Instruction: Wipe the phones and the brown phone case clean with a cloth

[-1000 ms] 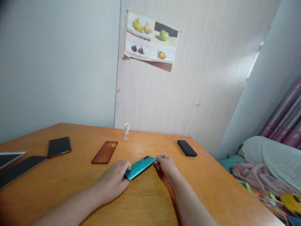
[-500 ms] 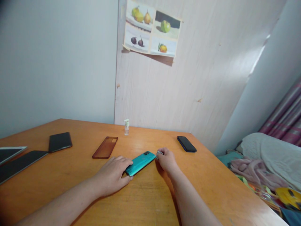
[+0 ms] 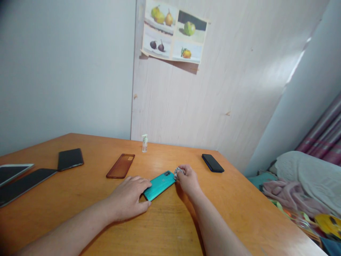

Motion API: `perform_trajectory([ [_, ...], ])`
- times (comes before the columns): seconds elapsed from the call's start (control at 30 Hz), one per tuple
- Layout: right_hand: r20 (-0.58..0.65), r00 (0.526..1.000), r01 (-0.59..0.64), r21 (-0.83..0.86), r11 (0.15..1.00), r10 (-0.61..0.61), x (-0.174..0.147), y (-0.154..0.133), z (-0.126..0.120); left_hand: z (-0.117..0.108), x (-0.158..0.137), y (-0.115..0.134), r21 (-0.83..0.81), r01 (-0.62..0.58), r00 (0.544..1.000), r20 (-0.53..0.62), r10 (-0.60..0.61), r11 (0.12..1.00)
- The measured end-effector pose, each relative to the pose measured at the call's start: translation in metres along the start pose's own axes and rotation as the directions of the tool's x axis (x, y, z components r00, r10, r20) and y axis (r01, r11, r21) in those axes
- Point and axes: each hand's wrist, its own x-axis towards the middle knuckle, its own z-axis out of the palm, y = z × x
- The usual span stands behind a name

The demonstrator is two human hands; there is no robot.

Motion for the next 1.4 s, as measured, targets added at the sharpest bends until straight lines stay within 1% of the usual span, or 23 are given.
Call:
perform_trajectory([
  [0.1,0.043,0.999,0.011,0.042,0.999,-0.012,-0.002,0.003,0.005,0.0,0.001,0.001,0.003,-0.007,1.0,0.001,0.007,1.0],
  [0.17,0.047,0.999,0.018,0.015,1.0,-0.019,-0.002,0.005,0.006,0.0,0.001,0.0,-0.005,-0.01,1.0,-0.001,0.01,1.0],
  [0.23,0.043,0.998,0.046,-0.097,0.994,-0.042,-0.003,0.007,0.005,0.001,0.001,0.0,-0.025,-0.005,1.0,-0.007,0.005,1.0],
  [0.27,0.044,0.997,0.066,-0.191,0.979,-0.058,-0.003,0.007,0.003,0.002,0.001,0.0,-0.037,0.003,1.0,-0.012,-0.003,0.999],
  [0.3,0.045,0.996,0.087,-0.306,0.948,-0.077,-0.003,0.006,0.001,0.002,0.001,-0.001,-0.05,0.017,1.0,-0.018,-0.018,0.999],
  [0.37,0.046,0.993,0.115,-0.532,0.839,-0.107,-0.004,0.003,-0.002,0.004,0.002,-0.001,-0.07,0.057,0.998,-0.031,-0.06,0.996],
  [0.4,0.047,0.992,0.12,-0.615,0.779,-0.116,-0.005,0.001,-0.003,0.005,0.002,-0.002,-0.075,0.079,0.996,-0.036,-0.082,0.994],
  [0.47,0.065,0.99,0.137,-0.708,0.692,-0.128,-0.006,-0.003,-0.003,0.007,0.002,-0.003,-0.08,0.12,0.992,-0.04,-0.123,0.99],
  [0.57,0.153,0.979,0.204,-0.755,0.623,-0.135,-0.012,-0.009,0.002,0.01,0.003,-0.004,-0.085,0.147,0.987,-0.046,-0.151,0.985],
  [0.63,0.229,0.962,0.272,-0.763,0.587,-0.148,-0.017,-0.013,0.007,0.012,0.003,-0.005,-0.093,0.149,0.987,-0.054,-0.155,0.984],
  [0.73,0.351,0.92,0.388,-0.747,0.54,-0.176,-0.026,-0.019,0.012,0.013,0.004,-0.005,-0.107,0.155,0.985,-0.056,-0.162,0.982],
  [0.83,0.463,0.874,0.471,-0.728,0.498,-0.15,-0.032,-0.024,0.011,0.013,0.004,-0.004,-0.121,0.168,0.983,-0.057,-0.176,0.978],
  [0.9,0.499,0.862,0.48,-0.745,0.463,-0.091,-0.034,-0.026,0.008,0.014,0.005,-0.005,-0.131,0.172,0.982,-0.058,-0.18,0.976],
  [0.97,0.48,0.877,0.441,-0.792,0.422,-0.016,-0.034,-0.026,0.005,0.016,0.005,-0.005,-0.14,0.17,0.982,-0.059,-0.18,0.975],
  [1.03,0.428,0.903,0.378,-0.841,0.387,0.048,-0.034,-0.026,0.004,0.017,0.006,-0.006,-0.147,0.177,0.981,-0.057,-0.187,0.973],
  [1.1,0.394,0.915,0.336,-0.862,0.379,0.087,-0.036,-0.027,0.004,0.018,0.006,-0.005,-0.152,0.185,0.979,-0.052,-0.195,0.971],
  [1.17,0.42,0.901,0.344,-0.845,0.41,0.11,-0.041,-0.03,0.007,0.019,0.006,-0.005,-0.156,0.181,0.98,-0.055,-0.192,0.971],
  [1.2,0.459,0.881,0.37,-0.819,0.439,0.116,-0.045,-0.033,0.009,0.019,0.006,-0.005,-0.159,0.175,0.981,-0.06,-0.186,0.972],
  [1.23,0.513,0.851,0.406,-0.782,0.473,0.116,-0.049,-0.035,0.012,0.019,0.006,-0.005,-0.162,0.169,0.981,-0.065,-0.182,0.972],
  [1.3,0.623,0.776,0.484,-0.691,0.536,0.102,-0.055,-0.04,0.017,0.02,0.007,-0.006,-0.17,0.167,0.981,-0.074,-0.182,0.971],
  [1.33,0.658,0.747,0.509,-0.659,0.554,0.095,-0.057,-0.041,0.018,0.021,0.007,-0.006,-0.175,0.168,0.98,-0.077,-0.184,0.97],
  [1.37,0.669,0.738,0.517,-0.649,0.558,0.094,-0.056,-0.041,0.019,0.022,0.007,-0.007,-0.18,0.169,0.979,-0.08,-0.186,0.969],
  [1.4,0.653,0.751,0.506,-0.666,0.549,0.1,-0.054,-0.04,0.019,0.023,0.007,-0.007,-0.183,0.166,0.979,-0.084,-0.184,0.969],
])
